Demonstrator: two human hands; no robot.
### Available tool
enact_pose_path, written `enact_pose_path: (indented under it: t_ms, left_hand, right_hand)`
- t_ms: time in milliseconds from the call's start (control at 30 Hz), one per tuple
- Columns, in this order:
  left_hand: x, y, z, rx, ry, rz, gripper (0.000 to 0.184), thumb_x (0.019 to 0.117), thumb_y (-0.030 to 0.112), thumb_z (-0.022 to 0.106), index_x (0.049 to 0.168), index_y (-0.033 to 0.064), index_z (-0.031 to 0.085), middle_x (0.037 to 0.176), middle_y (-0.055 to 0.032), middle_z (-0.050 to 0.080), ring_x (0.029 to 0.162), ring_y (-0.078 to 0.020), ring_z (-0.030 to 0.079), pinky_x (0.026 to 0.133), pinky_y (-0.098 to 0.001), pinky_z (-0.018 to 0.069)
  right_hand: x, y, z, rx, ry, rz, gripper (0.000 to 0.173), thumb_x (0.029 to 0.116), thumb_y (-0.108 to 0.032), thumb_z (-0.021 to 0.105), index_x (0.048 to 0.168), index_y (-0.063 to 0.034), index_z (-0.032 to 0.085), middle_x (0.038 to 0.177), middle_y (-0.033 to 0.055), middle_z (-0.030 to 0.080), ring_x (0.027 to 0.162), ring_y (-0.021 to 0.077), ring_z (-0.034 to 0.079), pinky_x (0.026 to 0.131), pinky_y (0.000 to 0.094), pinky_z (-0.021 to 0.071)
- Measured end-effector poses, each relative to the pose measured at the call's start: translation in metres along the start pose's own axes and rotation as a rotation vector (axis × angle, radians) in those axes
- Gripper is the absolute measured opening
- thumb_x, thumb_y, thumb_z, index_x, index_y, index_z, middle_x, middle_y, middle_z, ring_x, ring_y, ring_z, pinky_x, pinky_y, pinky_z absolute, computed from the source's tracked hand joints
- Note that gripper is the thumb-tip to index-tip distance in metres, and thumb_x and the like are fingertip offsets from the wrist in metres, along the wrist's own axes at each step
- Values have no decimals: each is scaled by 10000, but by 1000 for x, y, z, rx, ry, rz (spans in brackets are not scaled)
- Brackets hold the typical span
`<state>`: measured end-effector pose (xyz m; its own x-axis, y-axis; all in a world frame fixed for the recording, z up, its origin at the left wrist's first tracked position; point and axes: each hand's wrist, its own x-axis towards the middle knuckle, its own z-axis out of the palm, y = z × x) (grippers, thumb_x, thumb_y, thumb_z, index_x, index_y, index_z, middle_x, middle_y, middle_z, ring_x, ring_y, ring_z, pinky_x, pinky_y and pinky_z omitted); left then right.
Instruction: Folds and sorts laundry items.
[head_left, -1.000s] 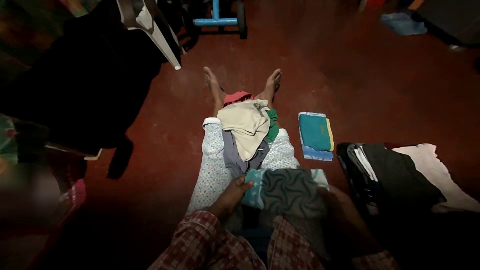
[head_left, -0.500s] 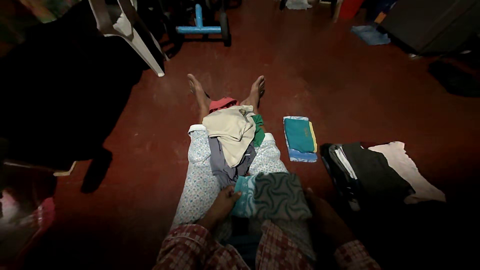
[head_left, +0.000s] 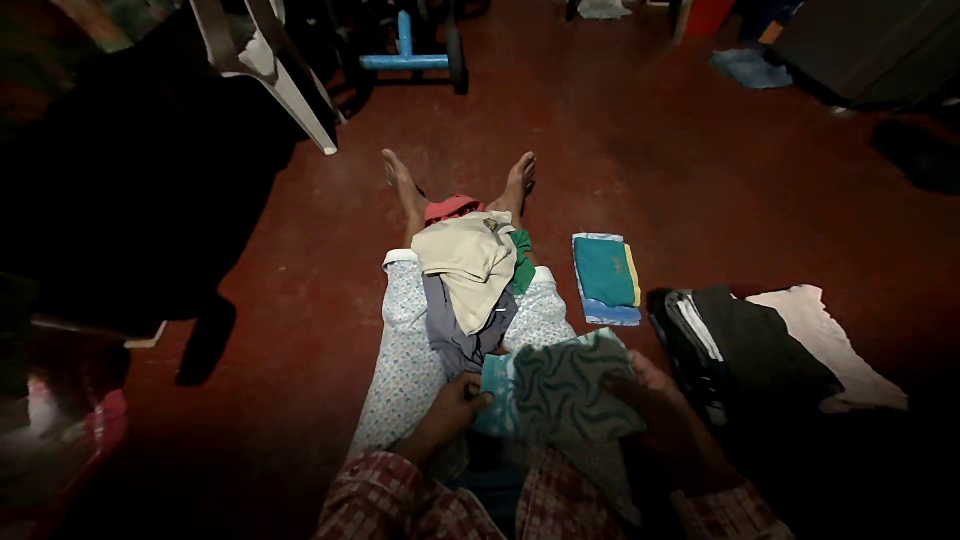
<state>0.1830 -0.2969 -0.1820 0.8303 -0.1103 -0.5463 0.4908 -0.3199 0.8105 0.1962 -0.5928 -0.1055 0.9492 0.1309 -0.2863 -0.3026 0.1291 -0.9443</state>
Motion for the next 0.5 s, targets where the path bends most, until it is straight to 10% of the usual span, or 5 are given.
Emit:
enact_pose_path:
  t_ms: [167, 300, 400, 500]
  left_hand:
    - [-32, 51, -16, 343, 165, 374, 590, 937, 275, 720, 1418, 3, 513, 1242, -146, 644, 1061, -213, 667, 926, -386, 570]
    - [-49, 69, -14, 87, 259, 645, 206, 979, 272, 644, 976, 70, 682, 805, 41, 654, 705, -10, 615, 653, -186, 532]
    - [-59, 67, -19, -109, -179, 588, 354, 1036, 385, 567, 882, 99, 709, 790, 51, 711, 725, -32, 679, 703, -237, 589]
    - [-51, 56, -18, -91, -553, 430, 562, 1002, 606, 496, 1047, 93, 719, 957, 36, 738, 884, -57, 697, 831, -280, 585]
  right_hand:
    - [-9, -45, 19, -269, -225, -374, 460, 943, -63, 641, 1380, -6, 509, 1249, -11, 674, 1080, 46, 667, 929, 260, 587]
    - [-5, -81, 36, -309, -162, -449, 401, 968, -112, 615, 1346, 1, 542, 1129, -11, 701, 975, 34, 681, 850, 235, 595]
    - [0, -97, 44, -21, -4, -412, 331, 991, -91, 549, 1313, -15, 549, 1026, 47, 725, 883, 107, 717, 787, 290, 625]
    - [-4, -101, 52, 301, 78, -449, 375, 982, -38, 464, 1356, -19, 480, 1070, 72, 703, 926, 146, 717, 830, 347, 625]
